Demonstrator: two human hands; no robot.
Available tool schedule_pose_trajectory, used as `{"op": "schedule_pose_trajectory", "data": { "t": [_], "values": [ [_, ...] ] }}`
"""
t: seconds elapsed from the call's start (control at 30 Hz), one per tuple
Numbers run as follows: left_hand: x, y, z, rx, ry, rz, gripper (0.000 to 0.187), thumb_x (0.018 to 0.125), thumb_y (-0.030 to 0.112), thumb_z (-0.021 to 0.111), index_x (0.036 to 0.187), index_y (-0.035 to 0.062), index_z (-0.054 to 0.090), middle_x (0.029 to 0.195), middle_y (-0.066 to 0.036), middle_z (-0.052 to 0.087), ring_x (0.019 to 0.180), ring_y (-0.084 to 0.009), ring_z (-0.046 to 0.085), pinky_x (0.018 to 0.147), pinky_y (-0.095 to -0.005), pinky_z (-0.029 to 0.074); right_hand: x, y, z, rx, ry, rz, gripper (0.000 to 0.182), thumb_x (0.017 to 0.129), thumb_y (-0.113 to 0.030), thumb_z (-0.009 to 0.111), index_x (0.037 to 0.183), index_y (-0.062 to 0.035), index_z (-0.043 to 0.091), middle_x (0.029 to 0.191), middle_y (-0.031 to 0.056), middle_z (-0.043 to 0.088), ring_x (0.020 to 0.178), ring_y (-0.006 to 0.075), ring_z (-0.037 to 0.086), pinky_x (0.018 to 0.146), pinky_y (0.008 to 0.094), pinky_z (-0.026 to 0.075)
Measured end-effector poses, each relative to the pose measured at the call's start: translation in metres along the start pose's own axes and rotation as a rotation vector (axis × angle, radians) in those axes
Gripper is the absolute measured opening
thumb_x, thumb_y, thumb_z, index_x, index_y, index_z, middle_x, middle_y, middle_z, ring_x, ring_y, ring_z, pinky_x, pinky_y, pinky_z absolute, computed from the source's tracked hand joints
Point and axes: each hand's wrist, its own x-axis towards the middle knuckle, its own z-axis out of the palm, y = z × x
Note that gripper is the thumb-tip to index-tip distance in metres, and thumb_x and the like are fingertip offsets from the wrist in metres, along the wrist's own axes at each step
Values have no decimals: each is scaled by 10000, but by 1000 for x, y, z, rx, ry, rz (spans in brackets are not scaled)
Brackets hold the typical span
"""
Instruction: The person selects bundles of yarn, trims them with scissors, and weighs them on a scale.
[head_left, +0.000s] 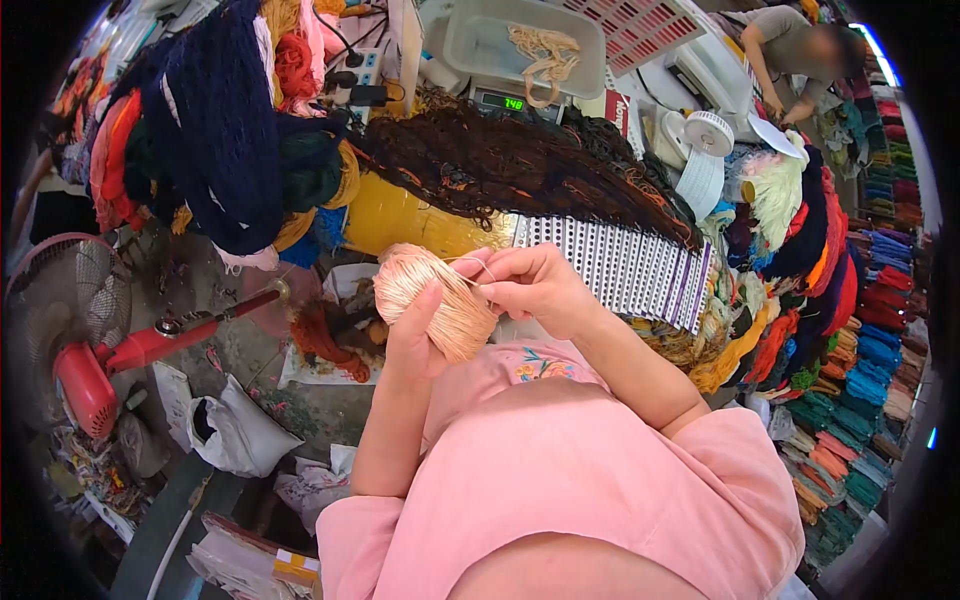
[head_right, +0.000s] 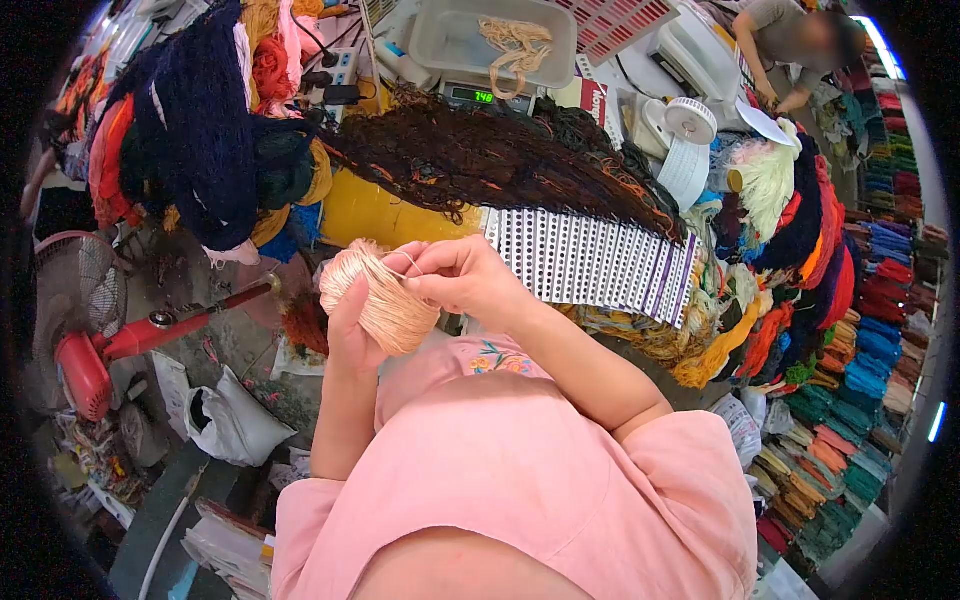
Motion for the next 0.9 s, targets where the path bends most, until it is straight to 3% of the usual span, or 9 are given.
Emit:
{"op": "schedule_pose_trajectory", "data": {
  "t": [0.17,0.33,0.4,0.43,0.5,0.57,0.67,0.83,0.9],
  "values": [
    [5,-2,-2,-39,-5,21,405,804,239,431,1092,-42,390,1057,-139,456,938,-199,478,794,-320,398,0,3,-6,194,-57,-84,74,719,-13,547,770,3,598,727,45,572,503,35,421,424,162,318],
    [10,-5,-14,185,22,52,268,804,198,427,955,-14,492,880,-82,535,820,-162,518,727,-295,413,7,5,-35,550,-309,119,24,750,-25,517,744,-5,527,621,25,506,500,78,429,445,188,336],
    [5,0,-31,-180,-184,151,144,818,161,419,692,92,436,674,14,504,649,-85,493,701,-263,409,22,8,-60,352,-141,55,47,747,-59,546,758,-17,564,609,-1,517,490,57,426,442,174,338],
    [-3,6,-39,-340,-173,153,194,830,182,393,648,117,378,576,49,444,533,-51,437,649,-248,405,37,9,-74,91,-10,-12,77,735,-84,566,733,-8,582,549,-31,482,460,39,379,419,171,292],
    [-23,15,-62,-645,-214,130,180,826,175,390,659,110,381,535,50,411,470,-45,396,596,-242,390,76,24,-119,-380,297,-227,109,713,-115,581,713,-7,600,593,4,549,507,79,474,495,211,388],
    [-42,4,-69,-614,-190,148,178,825,174,391,659,109,382,530,50,406,465,-45,390,590,-239,387,110,26,-156,-1016,532,-558,109,671,-119,573,699,-15,592,679,118,559,622,239,550,576,307,429],
    [-72,-14,-79,-534,-115,196,173,820,171,397,662,105,383,516,49,390,449,-47,372,571,-230,376,157,20,-182,-1285,606,-660,79,658,-97,558,669,-28,595,851,110,538,672,301,536,605,366,434],
    [-91,-34,-71,-497,37,272,180,790,213,469,694,63,438,720,-56,443,604,-139,418,553,-258,366,217,24,-206,-1581,600,-368,88,654,-84,527,617,-37,592,991,158,512,670,311,553,582,388,452],
    [-93,-34,-66,-416,63,267,130,774,161,441,668,92,415,847,-52,464,643,-112,387,528,-233,359,219,32,-188,-1327,496,-246,95,661,-95,536,680,-34,606,748,144,574,593,294,558,528,363,456]
  ]
}}
